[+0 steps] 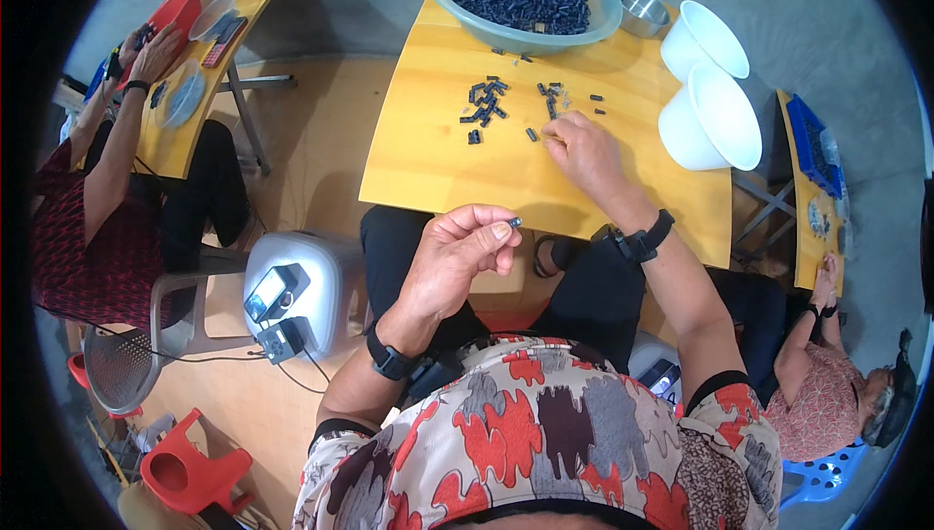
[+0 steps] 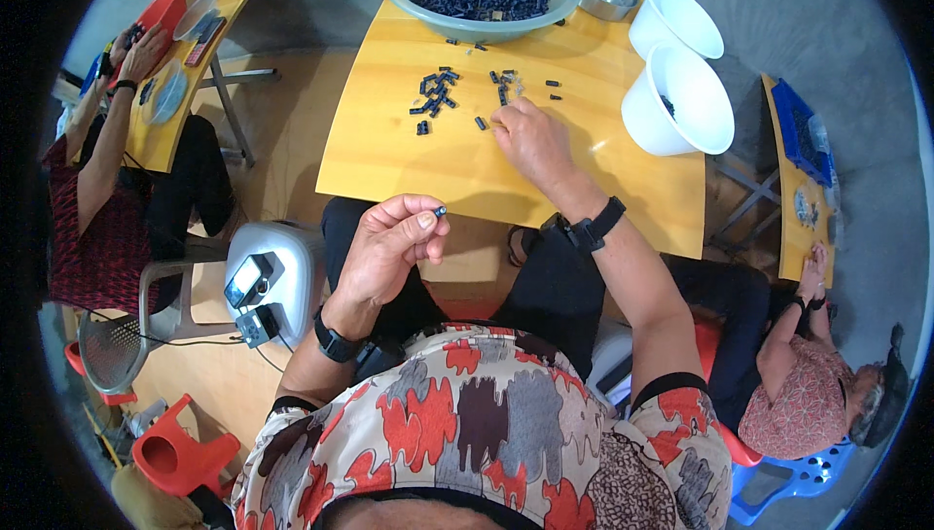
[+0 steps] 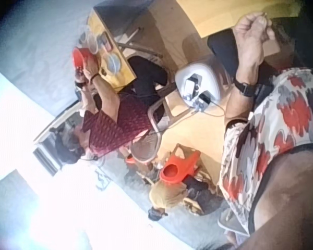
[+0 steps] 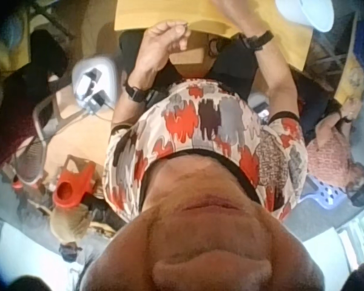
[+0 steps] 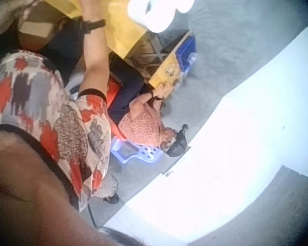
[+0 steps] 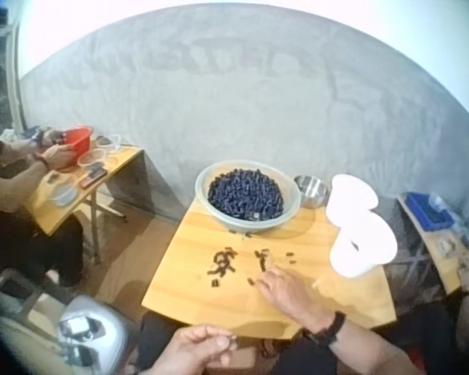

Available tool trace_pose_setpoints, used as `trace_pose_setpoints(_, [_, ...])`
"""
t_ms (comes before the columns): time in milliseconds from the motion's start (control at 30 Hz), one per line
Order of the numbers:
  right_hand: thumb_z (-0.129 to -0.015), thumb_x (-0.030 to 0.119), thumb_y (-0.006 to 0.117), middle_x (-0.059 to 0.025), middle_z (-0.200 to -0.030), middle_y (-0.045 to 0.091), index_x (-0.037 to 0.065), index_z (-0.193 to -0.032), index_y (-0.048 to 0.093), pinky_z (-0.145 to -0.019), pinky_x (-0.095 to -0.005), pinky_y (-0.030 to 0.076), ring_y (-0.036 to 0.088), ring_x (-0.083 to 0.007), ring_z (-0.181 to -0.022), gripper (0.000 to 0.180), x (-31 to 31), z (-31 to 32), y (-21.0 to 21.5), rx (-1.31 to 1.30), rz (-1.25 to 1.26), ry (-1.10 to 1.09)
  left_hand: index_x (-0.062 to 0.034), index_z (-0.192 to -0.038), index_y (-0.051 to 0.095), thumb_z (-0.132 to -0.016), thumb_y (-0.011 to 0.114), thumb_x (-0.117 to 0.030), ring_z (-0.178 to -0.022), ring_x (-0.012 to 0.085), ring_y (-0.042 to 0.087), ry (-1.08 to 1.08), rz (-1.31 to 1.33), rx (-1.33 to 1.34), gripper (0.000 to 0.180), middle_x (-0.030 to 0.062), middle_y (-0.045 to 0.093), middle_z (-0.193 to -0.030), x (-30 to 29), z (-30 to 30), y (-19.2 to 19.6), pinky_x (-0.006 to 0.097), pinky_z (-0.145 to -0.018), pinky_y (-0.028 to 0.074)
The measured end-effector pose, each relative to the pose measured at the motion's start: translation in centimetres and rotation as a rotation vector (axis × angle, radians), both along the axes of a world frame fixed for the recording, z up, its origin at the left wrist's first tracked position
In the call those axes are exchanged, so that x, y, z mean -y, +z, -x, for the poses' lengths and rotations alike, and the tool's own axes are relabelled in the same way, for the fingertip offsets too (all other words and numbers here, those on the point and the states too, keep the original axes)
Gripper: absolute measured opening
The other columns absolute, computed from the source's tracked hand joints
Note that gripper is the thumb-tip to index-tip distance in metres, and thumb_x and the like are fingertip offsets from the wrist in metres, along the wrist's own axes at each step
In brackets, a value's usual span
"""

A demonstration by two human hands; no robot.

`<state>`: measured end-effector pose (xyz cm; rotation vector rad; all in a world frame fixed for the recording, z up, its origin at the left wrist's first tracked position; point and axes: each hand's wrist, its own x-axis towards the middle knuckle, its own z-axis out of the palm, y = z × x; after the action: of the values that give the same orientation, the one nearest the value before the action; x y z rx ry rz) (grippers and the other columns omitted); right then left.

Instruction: Assembling small black plastic components by snapping pieces together.

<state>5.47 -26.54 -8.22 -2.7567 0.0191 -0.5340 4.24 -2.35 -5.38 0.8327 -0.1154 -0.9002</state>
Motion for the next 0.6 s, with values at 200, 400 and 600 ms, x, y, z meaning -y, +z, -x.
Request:
trace_pose_setpoints(200, [-0.075, 0.018, 0.064, -0.0081, -0.088, 0.059, 0.010, -0.092, 0.061, -0.067, -0.0385, 0.049, 0.060, -0.0285, -0.078, 0.019, -0.6, 0.1, 0.4, -0.106, -0.092, 0.022, -0.0018, -0.098, 0.061, -0.086, 0.059, -0.009, -0.062, 0.0108, 0.057, 0.016, 0.005, 0.022, 0.014, 0.0064, 0.063, -0.081, -0.5, 0.5, 0.3, 0.023, -0.057, 0.049])
trace_pose_setpoints(400, [-0.076, 0.016, 0.064, -0.0071, -0.083, 0.058, 0.009, -0.093, 0.061, -0.065, -0.0363, 0.047, 0.058, -0.0282, -0.076, 0.019, -2.8, -0.1, 0.2, -0.048, -0.069, 0.101, -0.0012, -0.099, 0.060, -0.088, 0.056, -0.011, -0.060, 0.0114, 0.058, 0.044, -0.003, 0.032, 0.015, 0.0080, 0.063, -0.082, -1.0, 0.8, 0.5, 0.022, -0.056, 0.048])
trace_pose_setpoints(600, [-0.076, 0.020, 0.063, -0.0039, -0.080, 0.056, 0.013, -0.083, 0.062, -0.061, -0.0366, 0.049, 0.059, -0.0264, -0.071, 0.010, -2.7, -0.8, -0.5, -0.001, -0.017, 0.095, -0.0013, -0.100, 0.059, -0.088, 0.055, -0.010, -0.061, 0.0112, 0.057, 0.054, -0.003, 0.012, 0.016, 0.0078, 0.062, -0.083, -1.0, 0.6, 0.6, 0.022, -0.056, 0.049])
